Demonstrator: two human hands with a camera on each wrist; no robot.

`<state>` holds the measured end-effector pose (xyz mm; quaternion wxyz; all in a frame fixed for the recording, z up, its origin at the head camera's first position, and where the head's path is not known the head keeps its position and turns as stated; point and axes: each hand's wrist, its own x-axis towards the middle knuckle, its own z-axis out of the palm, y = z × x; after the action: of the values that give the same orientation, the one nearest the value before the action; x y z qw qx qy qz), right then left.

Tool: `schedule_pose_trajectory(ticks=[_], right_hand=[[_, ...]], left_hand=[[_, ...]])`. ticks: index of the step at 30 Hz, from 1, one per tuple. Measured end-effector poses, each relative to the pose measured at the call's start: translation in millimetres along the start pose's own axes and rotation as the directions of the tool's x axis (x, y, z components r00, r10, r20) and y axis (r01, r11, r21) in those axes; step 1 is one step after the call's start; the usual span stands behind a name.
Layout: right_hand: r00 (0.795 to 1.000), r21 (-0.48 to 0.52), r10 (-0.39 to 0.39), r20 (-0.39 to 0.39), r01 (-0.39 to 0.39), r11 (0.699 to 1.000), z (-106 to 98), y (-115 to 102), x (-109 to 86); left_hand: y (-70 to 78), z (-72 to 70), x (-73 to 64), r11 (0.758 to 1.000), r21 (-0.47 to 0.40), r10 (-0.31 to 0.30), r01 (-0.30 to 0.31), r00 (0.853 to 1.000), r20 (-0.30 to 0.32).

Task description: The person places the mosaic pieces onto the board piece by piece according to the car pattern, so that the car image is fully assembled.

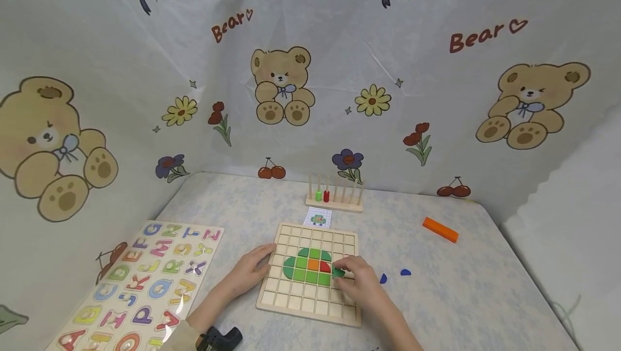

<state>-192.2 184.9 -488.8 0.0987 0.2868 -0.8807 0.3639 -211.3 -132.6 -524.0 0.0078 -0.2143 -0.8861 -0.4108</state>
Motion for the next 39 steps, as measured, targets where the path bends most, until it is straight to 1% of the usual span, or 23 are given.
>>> schedule_pose_trajectory(ticks=[4, 11, 18, 28, 31, 39], right_hand=[[1.0, -0.017, -0.013, -0.011, 0.013, 1.0, 7.5, 2.7, -0.6], [0.999, -0.067, -0.026, -0.038, 0.024, 0.997, 15.7, 5.7, -3.7], [0.998, -0.092, -0.053, -0.018, 0.051, 0.994, 17.6, 6.9, -4.9], [0.998, -0.134, -0.068, -0.007, 0.066, 0.989, 17.1, 8.1, -4.7], [0.997, -0.136, -0.072, -0.007, 0.07, 0.988, 17.1, 8.2, -4.9], [0.997, -0.091, -0.072, 0.0, 0.071, 0.993, 17.5, 8.1, -4.8]], left_hand=[[-0.9, 0.4, -0.1, 1.0, 0.0, -0.005, 0.005, 1.0, -0.003], [-1.4, 2.3, -0.2, 1.0, 0.009, 0.004, -0.004, 1.0, -0.009], [-2.5, 2.7, 1.2, 1.0, 0.006, 0.012, -0.012, 1.0, -0.014], [-2.2, 2.4, 1.2, 1.0, 0.001, 0.018, -0.018, 1.0, -0.015], [-2.1, 2.3, 1.0, 1.0, 0.007, 0.023, -0.023, 1.0, -0.018], [-2.7, 2.5, 0.9, 1.0, 0.004, 0.026, -0.026, 0.999, -0.019]])
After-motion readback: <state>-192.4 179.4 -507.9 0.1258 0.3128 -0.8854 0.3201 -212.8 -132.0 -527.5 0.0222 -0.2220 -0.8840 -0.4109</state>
